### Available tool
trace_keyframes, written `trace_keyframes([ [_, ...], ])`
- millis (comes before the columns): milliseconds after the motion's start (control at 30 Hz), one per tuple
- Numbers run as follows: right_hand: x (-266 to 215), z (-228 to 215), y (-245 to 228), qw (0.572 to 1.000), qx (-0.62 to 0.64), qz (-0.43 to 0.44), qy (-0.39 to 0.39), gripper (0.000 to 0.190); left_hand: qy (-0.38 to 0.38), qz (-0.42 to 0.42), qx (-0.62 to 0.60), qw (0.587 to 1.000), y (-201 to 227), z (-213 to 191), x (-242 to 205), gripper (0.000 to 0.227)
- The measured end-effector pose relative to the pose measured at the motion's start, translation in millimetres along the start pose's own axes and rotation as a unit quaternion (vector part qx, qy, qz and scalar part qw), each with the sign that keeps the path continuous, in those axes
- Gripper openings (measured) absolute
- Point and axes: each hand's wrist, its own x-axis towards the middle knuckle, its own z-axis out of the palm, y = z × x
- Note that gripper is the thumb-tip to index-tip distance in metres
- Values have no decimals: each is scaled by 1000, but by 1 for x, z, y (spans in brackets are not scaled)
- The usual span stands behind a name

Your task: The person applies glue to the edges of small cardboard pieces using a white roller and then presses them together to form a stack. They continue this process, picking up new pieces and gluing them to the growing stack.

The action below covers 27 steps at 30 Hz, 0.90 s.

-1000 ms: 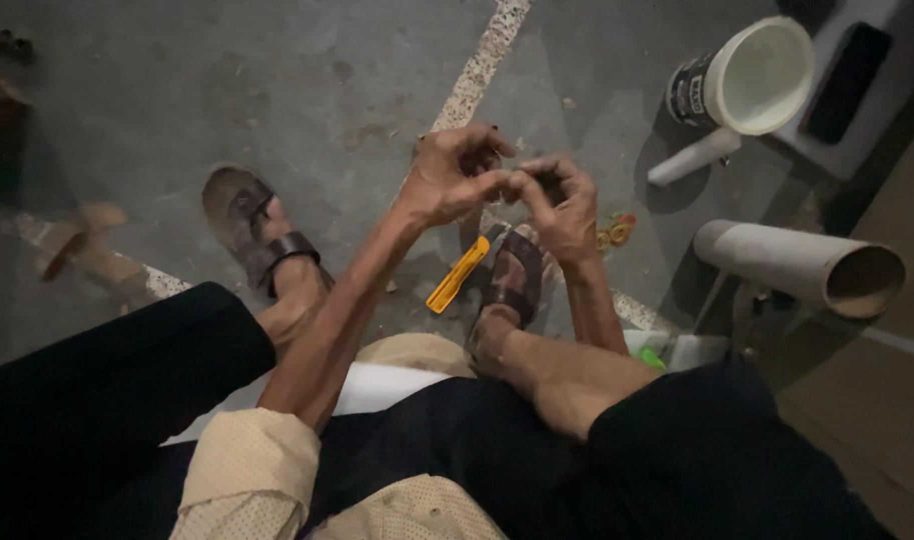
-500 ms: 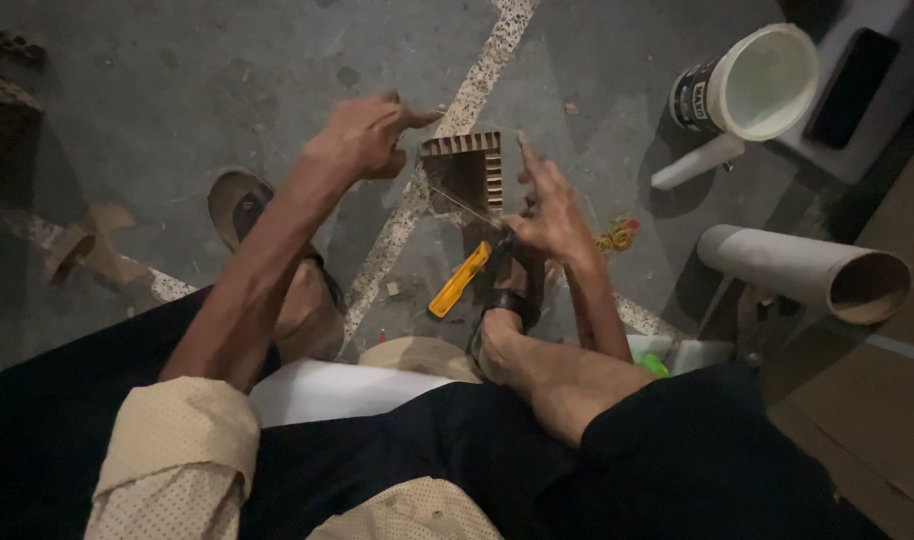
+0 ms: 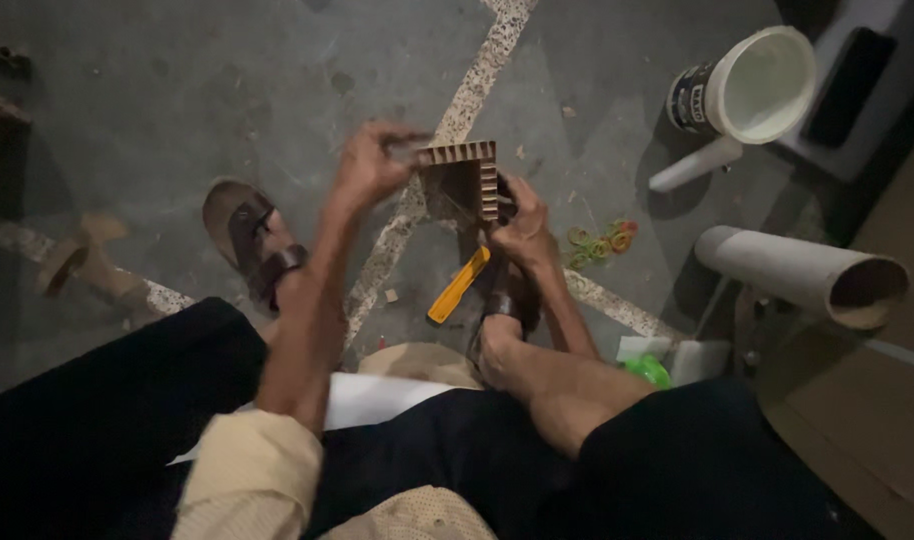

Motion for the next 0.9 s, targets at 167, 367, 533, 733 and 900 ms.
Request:
trace_keyframes([
  [167,0,22,-4,998,-20,-9,61,65,243,243,263,902,20,80,1,85],
  [367,-4,-3,13,928,355,99,-50,63,145,106,266,947,27,87,-9,92],
  [533,35,18,57,963,265,51,14,47,155,99,275,944,34,86,-6,93],
  [733,46,23,54,974,213,51,62,38,153,121,294,936,43,81,-10,98],
  [900,39,20,33,978,200,-11,66,45,145,123,269,944,41,81,-12,97],
])
